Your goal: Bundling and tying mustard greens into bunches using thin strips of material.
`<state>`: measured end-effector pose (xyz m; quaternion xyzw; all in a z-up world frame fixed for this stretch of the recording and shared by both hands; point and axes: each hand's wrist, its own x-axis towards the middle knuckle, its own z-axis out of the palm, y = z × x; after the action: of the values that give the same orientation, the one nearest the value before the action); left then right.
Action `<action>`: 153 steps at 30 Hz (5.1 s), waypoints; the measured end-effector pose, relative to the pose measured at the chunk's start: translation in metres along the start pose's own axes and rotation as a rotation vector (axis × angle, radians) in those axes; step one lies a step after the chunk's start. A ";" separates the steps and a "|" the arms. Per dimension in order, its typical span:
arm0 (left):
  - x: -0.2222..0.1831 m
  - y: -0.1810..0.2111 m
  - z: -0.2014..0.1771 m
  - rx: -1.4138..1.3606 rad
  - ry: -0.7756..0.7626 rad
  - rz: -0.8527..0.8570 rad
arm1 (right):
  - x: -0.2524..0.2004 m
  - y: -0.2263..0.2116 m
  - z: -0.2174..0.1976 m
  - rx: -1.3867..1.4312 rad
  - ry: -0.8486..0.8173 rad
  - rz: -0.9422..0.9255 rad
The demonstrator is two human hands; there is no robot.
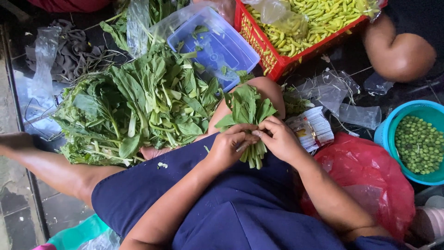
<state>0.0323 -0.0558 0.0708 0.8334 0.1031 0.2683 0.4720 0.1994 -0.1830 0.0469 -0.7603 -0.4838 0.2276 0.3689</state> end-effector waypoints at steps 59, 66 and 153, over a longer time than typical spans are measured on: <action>-0.007 -0.065 0.036 -0.316 0.049 -0.427 | -0.012 0.011 -0.040 -0.243 0.013 -0.315; 0.003 -0.046 0.026 -0.362 0.005 -0.457 | -0.020 -0.008 -0.031 -0.442 -0.139 -0.199; -0.064 -0.181 -0.181 0.914 0.618 -0.806 | 0.253 -0.044 0.191 -0.337 -0.138 -0.261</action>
<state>-0.1045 0.1459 -0.0294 0.7307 0.6383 0.2269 0.0846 0.1485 0.1225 -0.0351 -0.7247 -0.6334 0.1454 0.2291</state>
